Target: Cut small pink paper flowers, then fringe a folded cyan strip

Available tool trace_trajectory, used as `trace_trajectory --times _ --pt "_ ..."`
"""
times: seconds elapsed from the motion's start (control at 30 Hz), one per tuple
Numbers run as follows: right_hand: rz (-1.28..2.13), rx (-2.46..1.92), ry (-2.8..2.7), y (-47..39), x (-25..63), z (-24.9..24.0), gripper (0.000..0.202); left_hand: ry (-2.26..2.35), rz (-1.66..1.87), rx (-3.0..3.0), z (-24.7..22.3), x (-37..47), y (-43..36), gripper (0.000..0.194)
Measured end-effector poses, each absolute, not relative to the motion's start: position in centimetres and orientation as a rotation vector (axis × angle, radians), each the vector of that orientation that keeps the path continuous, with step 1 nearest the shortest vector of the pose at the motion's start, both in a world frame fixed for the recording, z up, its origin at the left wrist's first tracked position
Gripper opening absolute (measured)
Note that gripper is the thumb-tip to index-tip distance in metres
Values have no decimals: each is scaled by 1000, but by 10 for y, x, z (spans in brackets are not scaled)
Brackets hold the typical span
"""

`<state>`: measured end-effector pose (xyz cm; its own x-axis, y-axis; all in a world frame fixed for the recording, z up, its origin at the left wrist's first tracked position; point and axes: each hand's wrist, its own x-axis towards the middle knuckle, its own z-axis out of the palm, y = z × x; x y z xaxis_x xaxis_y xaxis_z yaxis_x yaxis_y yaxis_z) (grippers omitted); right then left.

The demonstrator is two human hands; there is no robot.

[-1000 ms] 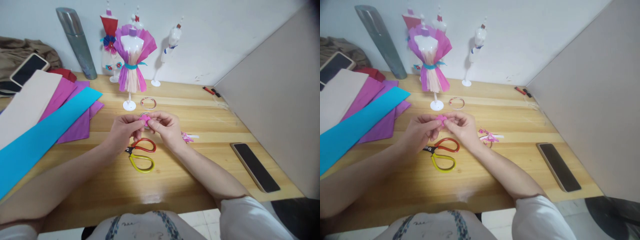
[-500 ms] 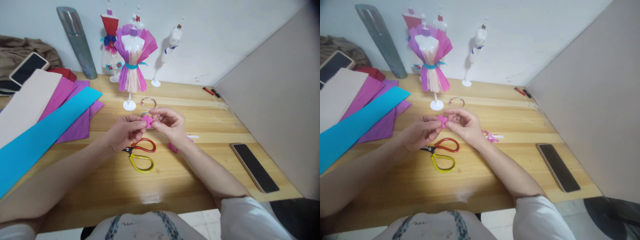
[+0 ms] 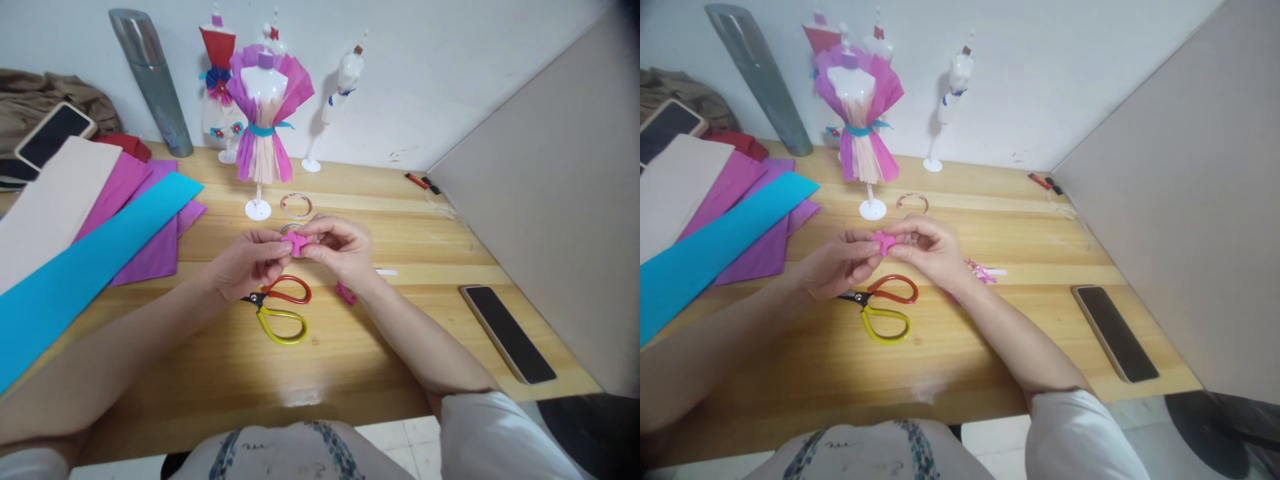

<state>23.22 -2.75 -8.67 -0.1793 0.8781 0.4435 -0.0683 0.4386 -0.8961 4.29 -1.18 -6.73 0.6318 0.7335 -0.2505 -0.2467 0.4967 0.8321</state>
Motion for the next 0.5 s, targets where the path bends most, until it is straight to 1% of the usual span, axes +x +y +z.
trace_trajectory --times 0.17,0.4,0.5 --pt "997 -783 -1466 -30 230 -82 14 647 655 872 -67 43 -12 26" --pt "1169 -818 -1299 -26 232 -83 38 691 716 930 -64 44 -12 22" --pt "1292 -851 -1234 -23 233 -83 44 718 744 962 -62 45 -13 20"
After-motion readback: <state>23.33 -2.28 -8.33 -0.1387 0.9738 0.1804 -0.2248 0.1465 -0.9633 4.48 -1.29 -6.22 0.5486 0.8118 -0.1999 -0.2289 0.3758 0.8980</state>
